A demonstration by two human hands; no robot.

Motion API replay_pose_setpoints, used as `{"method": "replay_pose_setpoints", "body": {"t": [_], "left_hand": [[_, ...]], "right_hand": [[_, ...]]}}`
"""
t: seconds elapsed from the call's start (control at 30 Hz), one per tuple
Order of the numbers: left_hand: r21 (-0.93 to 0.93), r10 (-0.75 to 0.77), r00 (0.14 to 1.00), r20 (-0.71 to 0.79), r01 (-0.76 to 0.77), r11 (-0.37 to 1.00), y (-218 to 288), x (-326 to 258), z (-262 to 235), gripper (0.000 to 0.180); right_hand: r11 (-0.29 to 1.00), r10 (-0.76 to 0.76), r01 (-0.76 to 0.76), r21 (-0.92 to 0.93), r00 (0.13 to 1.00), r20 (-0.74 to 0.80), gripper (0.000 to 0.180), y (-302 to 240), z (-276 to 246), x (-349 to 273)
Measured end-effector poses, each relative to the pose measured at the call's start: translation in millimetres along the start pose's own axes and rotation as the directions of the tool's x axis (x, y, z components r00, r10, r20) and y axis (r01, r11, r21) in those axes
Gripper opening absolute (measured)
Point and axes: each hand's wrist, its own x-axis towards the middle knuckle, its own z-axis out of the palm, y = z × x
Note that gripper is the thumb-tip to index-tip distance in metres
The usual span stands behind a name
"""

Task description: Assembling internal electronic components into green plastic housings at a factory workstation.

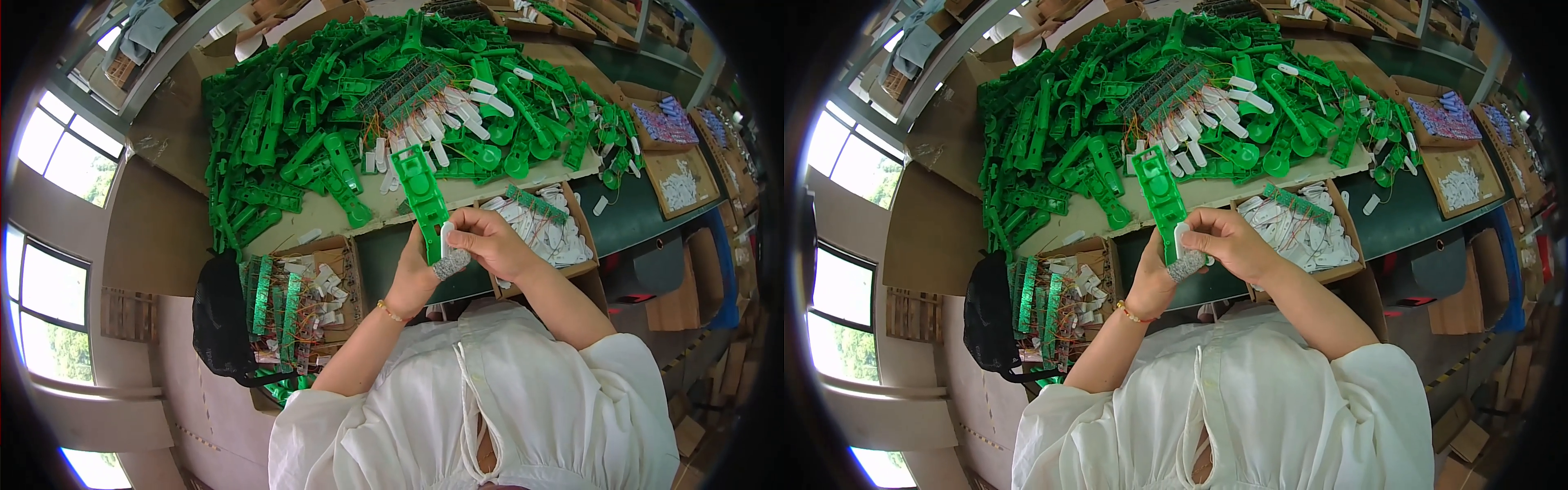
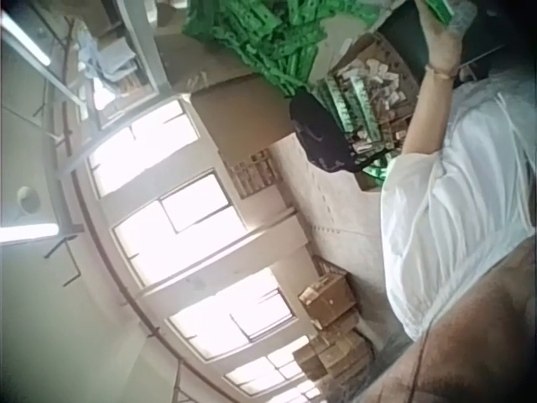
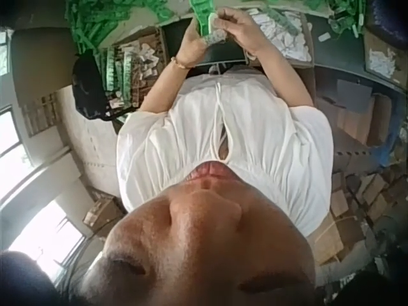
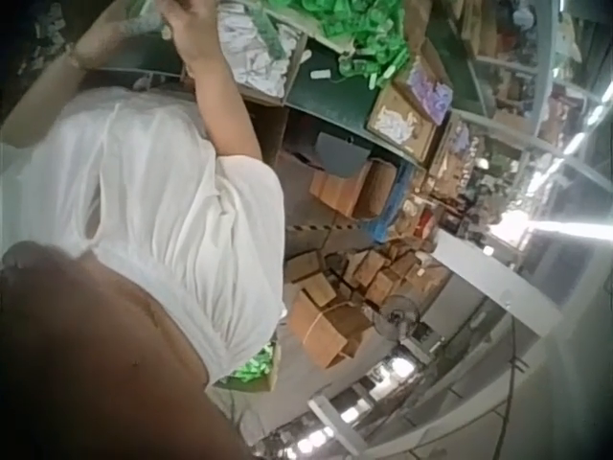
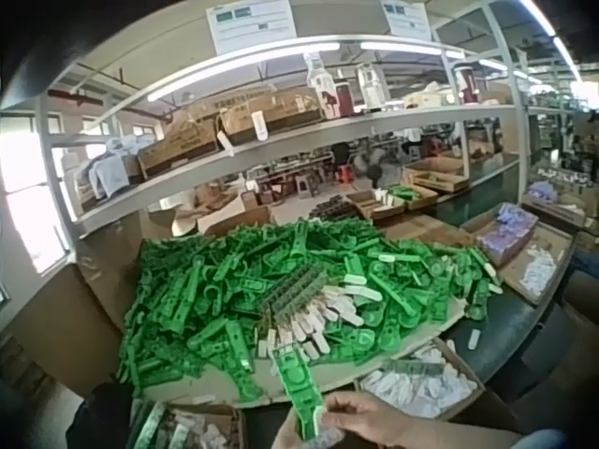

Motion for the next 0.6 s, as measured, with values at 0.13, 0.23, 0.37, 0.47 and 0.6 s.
{"method": "replay_pose_setpoints", "body": {"t": [0.13, 0.23, 0.37, 0.47, 0.6], "left_hand": [[-0.057, 0.016, 1.0, 0.025, -0.014, 0.998, 1, 8, 0, 0.063], [-0.08, 0.113, 0.991, 0.069, -0.107, 0.991, 6, 10, 4, 0.06], [-0.202, -0.007, 1.0, 0.006, 0.008, 0.979, -5, 5, -1, 0.054], [-0.204, -0.079, 0.996, 0.031, 0.084, 0.975, -6, 0, -6, 0.055], [-0.041, 0.023, 0.999, 0.024, -0.022, 0.999, -6, -2, -15, 0.054]], "right_hand": [[0.975, -0.068, 0.065, -0.212, 0.998, -0.009, 0.014, -7, -1, 3], [0.962, -0.083, 0.089, -0.258, 0.996, 0.035, 0.012, -9, -2, 0], [0.977, -0.045, 0.034, -0.21, 0.998, -0.047, 0.01, 6, -9, 1], [0.989, -0.131, 0.112, -0.096, 0.964, -0.23, 0.018, 11, -10, -1], [0.98, -0.197, 0.182, -0.075, 0.899, -0.39, 0.012, 3, -21, -11]]}}
